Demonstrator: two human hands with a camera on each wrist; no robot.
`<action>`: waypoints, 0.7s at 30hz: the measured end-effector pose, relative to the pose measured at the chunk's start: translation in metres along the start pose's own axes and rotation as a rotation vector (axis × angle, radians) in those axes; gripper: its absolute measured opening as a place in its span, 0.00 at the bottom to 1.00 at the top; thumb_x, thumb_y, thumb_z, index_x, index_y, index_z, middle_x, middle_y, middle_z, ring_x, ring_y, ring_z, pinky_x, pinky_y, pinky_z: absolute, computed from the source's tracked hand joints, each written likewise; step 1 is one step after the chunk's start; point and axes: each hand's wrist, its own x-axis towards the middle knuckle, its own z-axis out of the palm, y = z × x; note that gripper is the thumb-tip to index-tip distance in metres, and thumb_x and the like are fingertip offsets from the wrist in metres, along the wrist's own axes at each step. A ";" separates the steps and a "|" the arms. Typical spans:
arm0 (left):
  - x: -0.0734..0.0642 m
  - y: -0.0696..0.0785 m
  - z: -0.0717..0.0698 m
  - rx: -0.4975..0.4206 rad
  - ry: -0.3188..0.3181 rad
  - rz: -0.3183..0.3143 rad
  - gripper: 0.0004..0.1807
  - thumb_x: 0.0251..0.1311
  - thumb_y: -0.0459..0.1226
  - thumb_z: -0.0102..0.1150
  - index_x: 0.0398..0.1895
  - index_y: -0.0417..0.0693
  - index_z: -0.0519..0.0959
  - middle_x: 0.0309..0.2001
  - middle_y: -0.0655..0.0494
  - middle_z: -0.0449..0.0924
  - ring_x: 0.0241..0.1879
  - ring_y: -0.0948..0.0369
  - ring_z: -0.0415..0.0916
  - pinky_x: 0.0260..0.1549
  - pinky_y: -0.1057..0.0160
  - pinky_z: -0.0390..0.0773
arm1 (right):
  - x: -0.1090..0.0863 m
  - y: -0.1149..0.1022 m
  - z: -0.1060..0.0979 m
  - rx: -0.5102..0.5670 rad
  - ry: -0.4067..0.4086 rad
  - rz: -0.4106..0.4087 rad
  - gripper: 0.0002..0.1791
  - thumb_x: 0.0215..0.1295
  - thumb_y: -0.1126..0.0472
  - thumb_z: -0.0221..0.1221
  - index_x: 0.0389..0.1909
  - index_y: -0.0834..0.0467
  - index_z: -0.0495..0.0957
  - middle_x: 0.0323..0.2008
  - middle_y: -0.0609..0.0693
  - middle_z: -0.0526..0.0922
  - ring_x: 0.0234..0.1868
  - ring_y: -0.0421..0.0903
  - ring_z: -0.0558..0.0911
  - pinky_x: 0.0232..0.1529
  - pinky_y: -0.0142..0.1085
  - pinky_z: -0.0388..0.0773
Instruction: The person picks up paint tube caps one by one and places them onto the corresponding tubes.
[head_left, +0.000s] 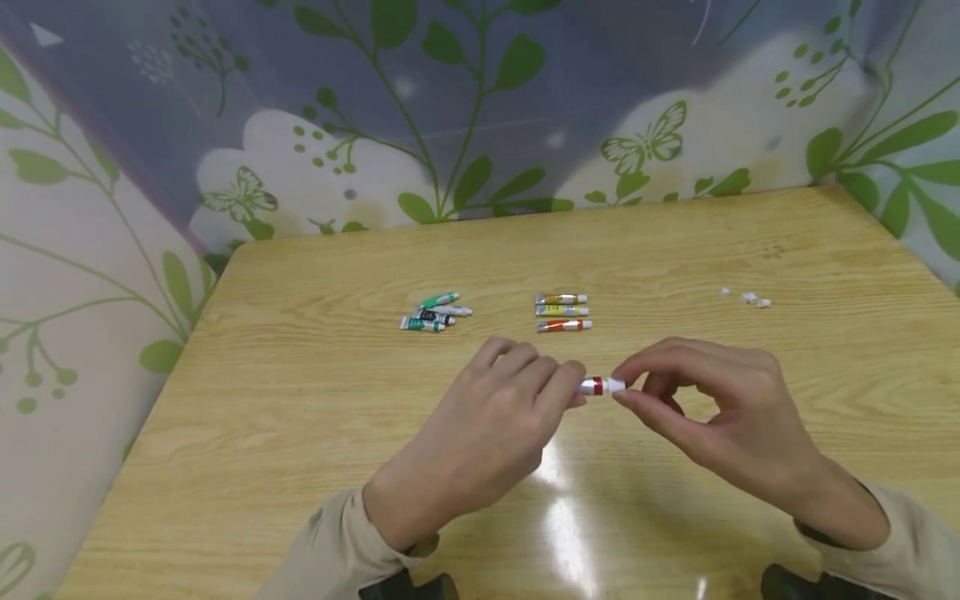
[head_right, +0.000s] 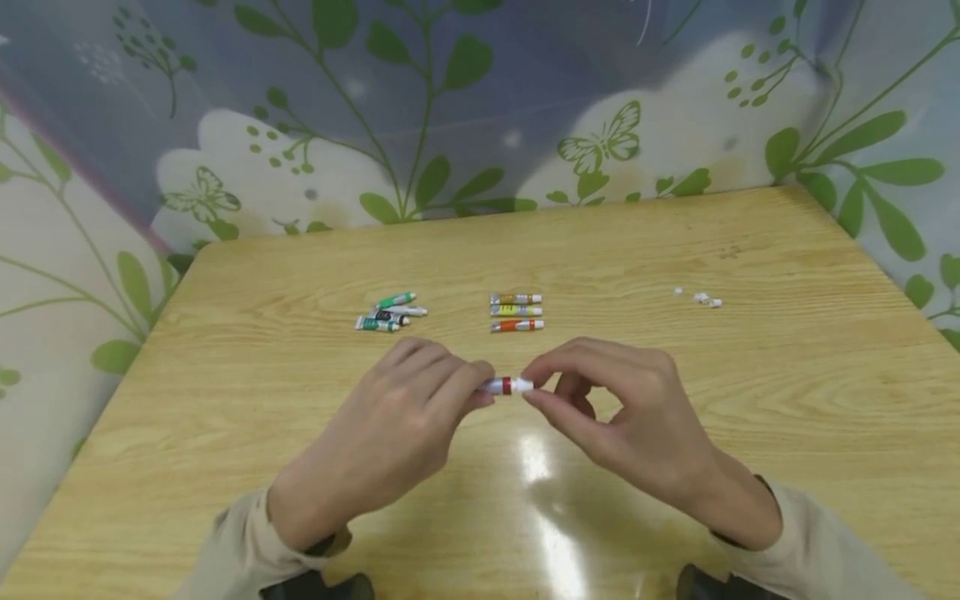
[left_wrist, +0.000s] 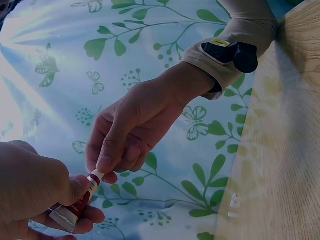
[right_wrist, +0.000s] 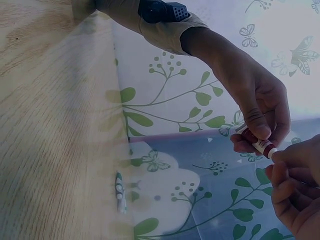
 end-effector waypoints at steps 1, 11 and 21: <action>0.000 0.000 0.000 0.002 0.001 0.000 0.05 0.68 0.37 0.55 0.36 0.44 0.74 0.28 0.56 0.81 0.33 0.58 0.79 0.38 0.61 0.75 | 0.000 0.000 0.000 0.000 -0.003 0.004 0.12 0.66 0.56 0.60 0.36 0.62 0.83 0.27 0.46 0.82 0.23 0.31 0.74 0.28 0.22 0.74; -0.001 0.000 0.000 0.002 0.011 0.005 0.07 0.68 0.38 0.54 0.36 0.43 0.74 0.28 0.57 0.81 0.32 0.58 0.79 0.39 0.62 0.75 | 0.000 -0.001 0.002 -0.014 0.018 -0.019 0.13 0.66 0.55 0.60 0.35 0.63 0.82 0.27 0.47 0.82 0.24 0.31 0.74 0.28 0.22 0.73; 0.000 0.000 0.001 -0.001 0.019 0.002 0.06 0.68 0.37 0.55 0.36 0.43 0.75 0.29 0.57 0.81 0.33 0.59 0.79 0.39 0.62 0.75 | 0.001 0.000 0.002 0.013 0.021 -0.015 0.13 0.66 0.56 0.60 0.34 0.64 0.82 0.28 0.48 0.82 0.24 0.31 0.74 0.29 0.22 0.74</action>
